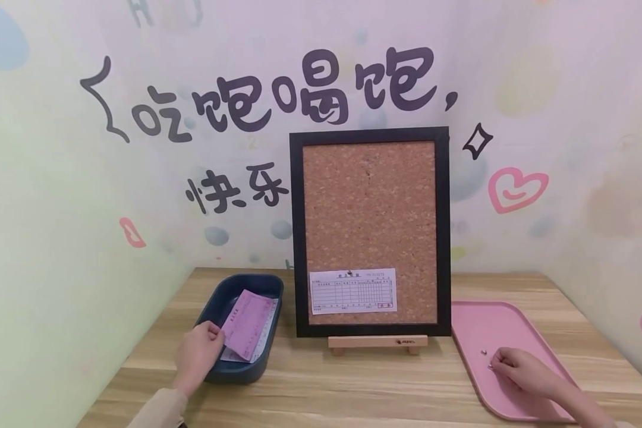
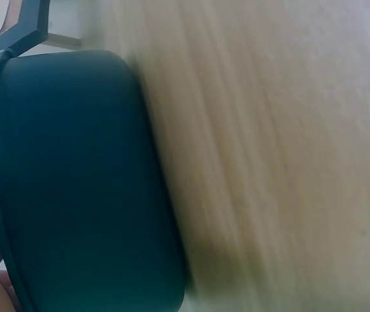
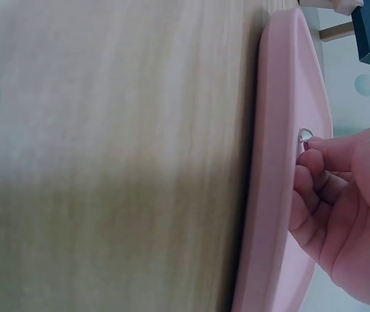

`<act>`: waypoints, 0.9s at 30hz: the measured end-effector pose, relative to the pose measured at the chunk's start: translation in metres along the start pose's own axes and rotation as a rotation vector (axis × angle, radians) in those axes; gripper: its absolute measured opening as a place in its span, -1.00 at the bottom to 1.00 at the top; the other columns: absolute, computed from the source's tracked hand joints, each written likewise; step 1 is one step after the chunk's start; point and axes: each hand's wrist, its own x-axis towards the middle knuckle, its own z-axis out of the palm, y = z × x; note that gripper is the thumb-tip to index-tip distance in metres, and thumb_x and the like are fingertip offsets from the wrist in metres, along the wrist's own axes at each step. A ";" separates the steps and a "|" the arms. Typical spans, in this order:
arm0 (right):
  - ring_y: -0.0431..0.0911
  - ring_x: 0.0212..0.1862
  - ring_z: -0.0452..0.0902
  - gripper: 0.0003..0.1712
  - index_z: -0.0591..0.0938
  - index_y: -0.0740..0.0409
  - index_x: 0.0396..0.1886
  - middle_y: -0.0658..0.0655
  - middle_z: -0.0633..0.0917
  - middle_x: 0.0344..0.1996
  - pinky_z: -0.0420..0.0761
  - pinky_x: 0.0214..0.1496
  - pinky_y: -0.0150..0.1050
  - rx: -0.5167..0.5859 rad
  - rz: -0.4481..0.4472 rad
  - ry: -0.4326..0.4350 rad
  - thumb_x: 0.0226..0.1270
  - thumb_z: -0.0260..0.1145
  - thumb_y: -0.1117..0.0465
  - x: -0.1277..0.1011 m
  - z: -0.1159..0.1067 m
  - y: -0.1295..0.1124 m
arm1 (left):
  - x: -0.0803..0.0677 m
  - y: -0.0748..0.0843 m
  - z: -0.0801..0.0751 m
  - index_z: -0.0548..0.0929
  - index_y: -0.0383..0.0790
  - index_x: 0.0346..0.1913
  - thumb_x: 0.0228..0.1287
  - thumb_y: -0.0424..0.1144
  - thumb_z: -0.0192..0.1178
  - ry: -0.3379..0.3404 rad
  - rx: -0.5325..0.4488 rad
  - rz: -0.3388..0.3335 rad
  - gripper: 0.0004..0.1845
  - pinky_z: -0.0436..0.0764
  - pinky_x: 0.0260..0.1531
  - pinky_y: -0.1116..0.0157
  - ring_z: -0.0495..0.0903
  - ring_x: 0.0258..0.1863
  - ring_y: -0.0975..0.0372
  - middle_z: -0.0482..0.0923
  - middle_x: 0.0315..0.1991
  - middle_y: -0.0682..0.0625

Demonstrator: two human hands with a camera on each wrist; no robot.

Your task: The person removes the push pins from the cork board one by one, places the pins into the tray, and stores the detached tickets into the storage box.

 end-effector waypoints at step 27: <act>-0.40 -0.68 0.26 -0.90 0.50 0.24 -0.41 -0.16 0.40 -0.72 0.33 -0.70 -0.41 0.028 -0.015 -0.014 0.30 0.10 0.33 0.001 0.000 0.003 | 0.005 0.001 0.001 0.53 -0.28 -0.60 -0.07 -0.33 0.21 -0.187 0.148 0.104 -0.89 0.35 -0.71 0.22 0.42 -0.65 0.19 0.49 -0.65 -0.01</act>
